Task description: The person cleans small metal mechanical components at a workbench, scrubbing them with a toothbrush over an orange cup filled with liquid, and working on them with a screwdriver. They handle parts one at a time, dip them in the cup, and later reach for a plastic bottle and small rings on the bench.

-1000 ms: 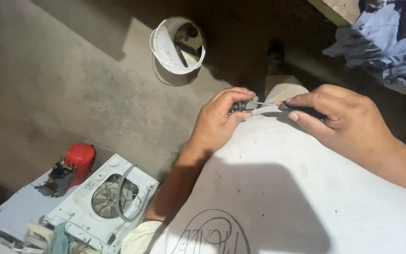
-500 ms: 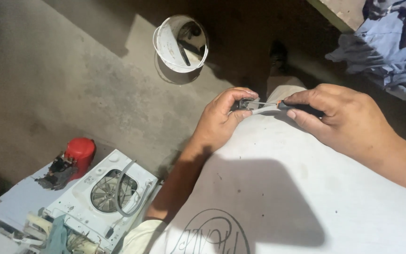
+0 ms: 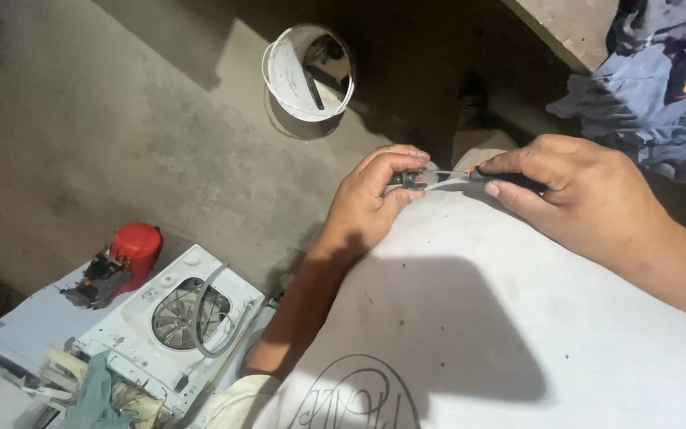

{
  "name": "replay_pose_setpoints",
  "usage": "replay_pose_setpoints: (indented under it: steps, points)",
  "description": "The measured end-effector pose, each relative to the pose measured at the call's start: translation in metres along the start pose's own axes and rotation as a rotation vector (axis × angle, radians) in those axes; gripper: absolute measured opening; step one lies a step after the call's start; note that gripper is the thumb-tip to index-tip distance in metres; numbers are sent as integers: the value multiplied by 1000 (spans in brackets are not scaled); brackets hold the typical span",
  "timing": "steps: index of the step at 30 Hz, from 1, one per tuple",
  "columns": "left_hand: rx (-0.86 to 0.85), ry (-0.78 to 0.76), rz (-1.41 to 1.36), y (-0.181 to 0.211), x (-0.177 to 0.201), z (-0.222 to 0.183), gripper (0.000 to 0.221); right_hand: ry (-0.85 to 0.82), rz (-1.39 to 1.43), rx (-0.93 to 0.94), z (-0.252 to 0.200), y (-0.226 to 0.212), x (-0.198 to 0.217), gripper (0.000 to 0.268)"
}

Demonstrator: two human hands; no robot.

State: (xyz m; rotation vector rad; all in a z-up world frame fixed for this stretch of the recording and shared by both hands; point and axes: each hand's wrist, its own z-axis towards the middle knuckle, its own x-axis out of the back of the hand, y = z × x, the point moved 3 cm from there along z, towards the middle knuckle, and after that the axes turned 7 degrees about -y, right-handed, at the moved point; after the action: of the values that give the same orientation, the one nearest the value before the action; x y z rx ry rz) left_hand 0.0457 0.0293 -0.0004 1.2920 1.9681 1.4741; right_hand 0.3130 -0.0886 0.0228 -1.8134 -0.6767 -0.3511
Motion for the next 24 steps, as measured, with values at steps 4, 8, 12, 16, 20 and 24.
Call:
replay_pose_setpoints:
  steps: [4,8,12,16,20,24]
  points:
    - [-41,-9,59,6,0,3,34,-10,-153,-69,-6,-1,16,28]
    - [-82,-2,125,5,-1,3,36,-6,78,-7,-10,-14,37,27]
    - [-74,-13,154,12,-2,7,34,-16,-1,75,-2,-3,33,28]
    - [-72,-33,152,9,-6,9,41,-41,-116,119,8,4,28,25]
    - [60,-68,-159,2,-15,7,73,-80,202,177,13,7,24,29]
    - [-42,17,140,9,-10,12,37,-24,215,61,9,-1,36,31]
